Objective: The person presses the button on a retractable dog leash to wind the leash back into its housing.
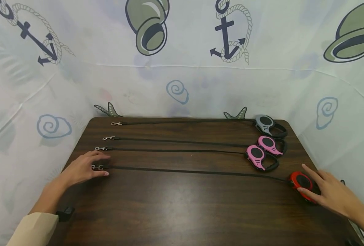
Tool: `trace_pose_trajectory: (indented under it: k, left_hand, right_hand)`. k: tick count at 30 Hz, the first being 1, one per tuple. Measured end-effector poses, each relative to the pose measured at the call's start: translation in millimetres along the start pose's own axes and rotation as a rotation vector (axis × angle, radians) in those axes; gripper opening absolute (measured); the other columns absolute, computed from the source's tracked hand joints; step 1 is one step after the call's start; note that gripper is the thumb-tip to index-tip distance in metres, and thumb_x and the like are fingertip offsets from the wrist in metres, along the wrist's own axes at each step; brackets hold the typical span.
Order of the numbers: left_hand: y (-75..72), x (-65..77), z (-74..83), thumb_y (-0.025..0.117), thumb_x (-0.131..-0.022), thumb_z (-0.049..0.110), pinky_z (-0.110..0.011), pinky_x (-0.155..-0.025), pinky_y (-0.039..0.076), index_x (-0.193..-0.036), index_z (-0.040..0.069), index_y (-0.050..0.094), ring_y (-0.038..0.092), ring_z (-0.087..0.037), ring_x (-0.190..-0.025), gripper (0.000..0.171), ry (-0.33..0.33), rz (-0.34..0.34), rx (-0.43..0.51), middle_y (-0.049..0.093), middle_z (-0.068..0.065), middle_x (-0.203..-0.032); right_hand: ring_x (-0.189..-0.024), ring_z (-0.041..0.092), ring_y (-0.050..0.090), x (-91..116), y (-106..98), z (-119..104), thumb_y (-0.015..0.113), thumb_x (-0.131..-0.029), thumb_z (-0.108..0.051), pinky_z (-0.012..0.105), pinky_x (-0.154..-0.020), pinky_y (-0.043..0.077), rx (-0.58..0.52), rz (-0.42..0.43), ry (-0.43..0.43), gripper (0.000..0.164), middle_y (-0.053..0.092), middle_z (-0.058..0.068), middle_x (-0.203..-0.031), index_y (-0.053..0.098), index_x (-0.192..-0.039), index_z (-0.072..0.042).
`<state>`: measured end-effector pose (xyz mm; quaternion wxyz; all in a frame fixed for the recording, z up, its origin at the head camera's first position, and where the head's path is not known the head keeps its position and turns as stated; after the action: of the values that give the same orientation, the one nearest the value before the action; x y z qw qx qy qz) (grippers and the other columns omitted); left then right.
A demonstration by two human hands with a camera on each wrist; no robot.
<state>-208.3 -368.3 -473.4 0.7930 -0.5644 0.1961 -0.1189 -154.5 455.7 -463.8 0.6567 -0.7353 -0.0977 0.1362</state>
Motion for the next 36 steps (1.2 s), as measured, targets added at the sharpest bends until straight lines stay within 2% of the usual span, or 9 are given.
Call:
trace_pose_trajectory:
  k: [3,7,11,17,19,21,24,27,36]
  left_hand:
    - [3.4,0.1,-1.0,0.094,-0.079,0.040,-0.062,-0.084,0.055,-0.127,0.008,0.076,0.069,-0.044,-0.107,0.060,-0.014,-0.027,-0.004,0.070,-0.017,-0.120]
    - [8.0,0.3,-2.7,0.094,-0.080,0.038,-0.062,-0.087,0.054,-0.123,0.006,0.078,0.069,-0.041,-0.108,0.056,-0.023,-0.059,-0.007,0.071,-0.015,-0.117]
    - [10.4,-1.8,-3.6,0.094,-0.080,0.035,-0.061,-0.088,0.055,-0.119,0.006,0.079,0.069,-0.040,-0.107,0.051,-0.011,-0.060,-0.019,0.071,-0.015,-0.115]
    - [11.3,-3.6,-4.6,0.095,-0.078,0.029,-0.057,-0.082,0.056,-0.113,0.009,0.081,0.069,-0.036,-0.101,0.042,0.028,-0.017,-0.028,0.072,-0.009,-0.109]
    - [12.0,-3.8,-5.3,0.095,-0.077,0.027,-0.054,-0.079,0.056,-0.110,0.010,0.082,0.070,-0.034,-0.098,0.039,0.043,-0.003,-0.030,0.072,-0.007,-0.107]
    - [13.0,-3.9,-6.1,0.096,-0.076,0.026,-0.051,-0.076,0.056,-0.108,0.011,0.083,0.069,-0.031,-0.095,0.037,0.054,0.009,-0.030,0.072,-0.005,-0.105]
    - [12.5,-3.8,-6.9,0.097,-0.075,0.024,-0.046,-0.073,0.055,-0.105,0.013,0.084,0.069,-0.028,-0.092,0.034,0.071,0.031,-0.027,0.071,-0.002,-0.102]
    - [12.8,-2.6,-7.6,0.097,-0.074,0.020,-0.042,-0.071,0.055,-0.101,0.014,0.085,0.068,-0.024,-0.088,0.030,0.082,0.052,-0.018,0.070,0.002,-0.098]
    - [13.3,-5.9,-8.5,0.097,-0.070,0.010,-0.036,-0.067,0.054,-0.093,0.015,0.085,0.068,-0.017,-0.080,0.027,0.141,0.099,0.022,0.070,0.007,-0.090]
  right_hand:
    - [-0.093,0.041,0.065,4,4,4,0.080,-0.091,-0.051,0.059,-0.071,0.054,-0.003,-0.033,0.031,0.097,0.065,0.024,-0.108,0.037,-0.162,-0.001]
    - [-0.078,0.026,0.059,11,10,9,0.081,-0.090,-0.053,0.045,-0.060,0.050,0.002,-0.049,0.053,0.099,0.064,0.014,-0.096,0.036,-0.162,-0.004]
    - [-0.069,0.013,0.044,19,15,11,0.085,-0.086,-0.053,0.032,-0.056,0.039,0.019,0.000,0.056,0.100,0.056,0.003,-0.085,0.040,-0.161,-0.005]
    - [-0.063,0.004,0.032,26,24,13,0.090,-0.078,-0.055,0.026,-0.055,0.032,0.056,0.076,0.005,0.109,0.047,-0.007,-0.076,0.039,-0.163,-0.009]
    - [-0.062,0.004,0.030,27,27,14,0.090,-0.076,-0.056,0.026,-0.056,0.031,0.073,0.091,-0.014,0.109,0.044,-0.009,-0.074,0.042,-0.162,-0.009]
    - [-0.062,0.002,0.033,27,30,14,0.091,-0.074,-0.059,0.030,-0.058,0.037,0.100,0.104,-0.031,0.109,0.045,-0.011,-0.073,0.046,-0.159,-0.008]
    - [-0.062,0.002,0.036,26,31,14,0.091,-0.071,-0.061,0.043,-0.066,0.048,0.121,0.127,-0.055,0.107,0.044,-0.013,-0.071,0.051,-0.153,-0.005]
    - [-0.062,0.000,0.038,25,33,15,0.091,-0.070,-0.062,0.057,-0.076,0.052,0.132,0.153,-0.083,0.105,0.042,-0.015,-0.070,0.055,-0.149,-0.003]
    - [-0.059,-0.005,0.024,23,37,19,0.094,-0.067,-0.059,0.047,-0.067,0.050,0.111,0.234,-0.172,0.099,0.027,-0.020,-0.064,0.061,-0.141,-0.001]
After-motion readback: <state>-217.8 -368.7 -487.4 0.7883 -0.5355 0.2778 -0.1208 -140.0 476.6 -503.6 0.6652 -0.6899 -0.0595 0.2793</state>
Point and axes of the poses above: each hand's wrist, its own x-axis away from the middle knuckle, its own y-axis out of the palm, z = x × y, the point moved 4 cm from there along -x, towards the middle knuckle
